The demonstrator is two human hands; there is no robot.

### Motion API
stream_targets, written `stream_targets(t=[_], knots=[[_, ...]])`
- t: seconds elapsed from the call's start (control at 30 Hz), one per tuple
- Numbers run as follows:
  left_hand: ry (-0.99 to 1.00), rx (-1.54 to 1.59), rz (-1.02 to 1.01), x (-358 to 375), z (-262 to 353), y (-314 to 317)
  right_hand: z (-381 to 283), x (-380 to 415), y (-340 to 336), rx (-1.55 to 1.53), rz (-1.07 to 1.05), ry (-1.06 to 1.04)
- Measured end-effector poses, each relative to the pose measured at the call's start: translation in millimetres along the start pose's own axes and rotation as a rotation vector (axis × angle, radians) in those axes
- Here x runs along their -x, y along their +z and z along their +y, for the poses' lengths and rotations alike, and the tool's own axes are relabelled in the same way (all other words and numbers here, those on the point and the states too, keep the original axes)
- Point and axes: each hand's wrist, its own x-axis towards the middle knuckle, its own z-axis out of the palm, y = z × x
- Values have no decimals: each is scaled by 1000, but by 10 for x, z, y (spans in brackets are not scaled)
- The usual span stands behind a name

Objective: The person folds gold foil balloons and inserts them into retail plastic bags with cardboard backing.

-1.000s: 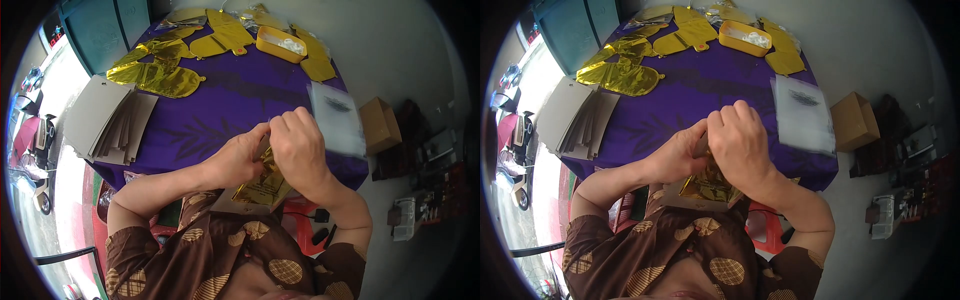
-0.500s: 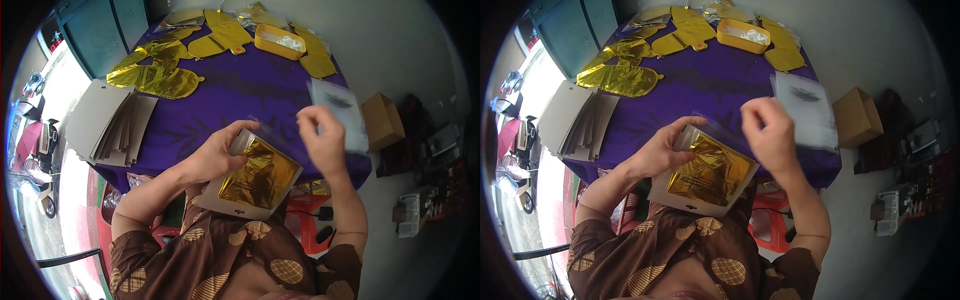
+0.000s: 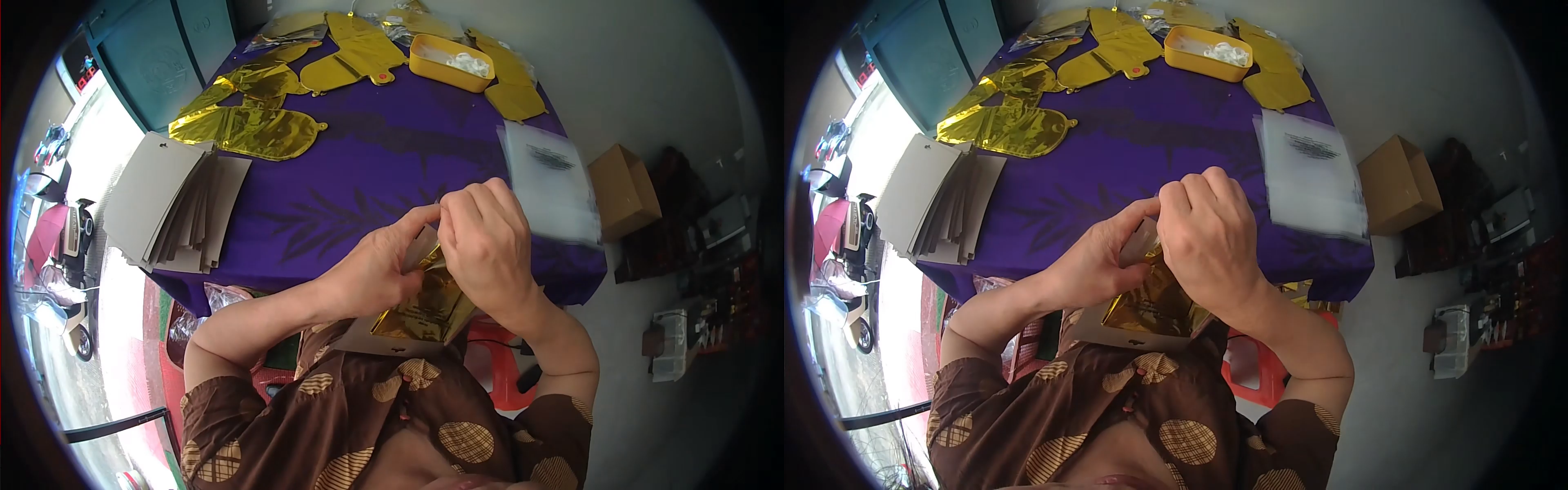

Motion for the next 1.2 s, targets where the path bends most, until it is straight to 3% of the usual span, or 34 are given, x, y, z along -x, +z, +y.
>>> stream_targets(t=[0.1,0.2,0.23,0.27,0.3,0.33,0.37,0.4,0.47,0.53,0.63,0.67,0.7,0.77,0.83,1.2], knots=[[71,14,26,4,-23,3,6,-42,-26,-69,49,51],[11,70,-31,60,-3,-74,268,-40,20,-106,227,231],[-38,175,9,81,-28,-112,345,-4,-20,-429,214,590],[-87,280,51,106,-70,-162,545,34,-14,-671,289,667],[-134,383,95,131,-99,-225,660,53,-50,-1105,406,818],[-170,438,126,161,-70,-308,889,210,-120,-1484,417,831],[-178,485,186,196,-162,-365,1097,393,-166,-1651,409,747],[-156,524,233,235,-230,-420,1082,445,-280,-1522,546,911],[-114,644,318,323,-270,-488,1676,971,-385,-1967,598,713],[-102,734,340,441,-415,-554,1940,1301,-528,-1911,802,760],[-101,774,346,486,-488,-535,1589,1377,-490,-1716,783,815],[-101,781,345,481,-494,-518,1327,1299,-400,-1728,750,968],[-104,781,325,466,-492,-494,1117,1280,-253,-1761,539,1004],[-110,775,277,395,-463,-428,759,1162,-118,-1732,-30,851],[-125,753,240,339,-407,-376,654,1119,54,-1963,-230,687],[-214,666,188,434,-403,-311,406,933,162,-1909,-344,792]])
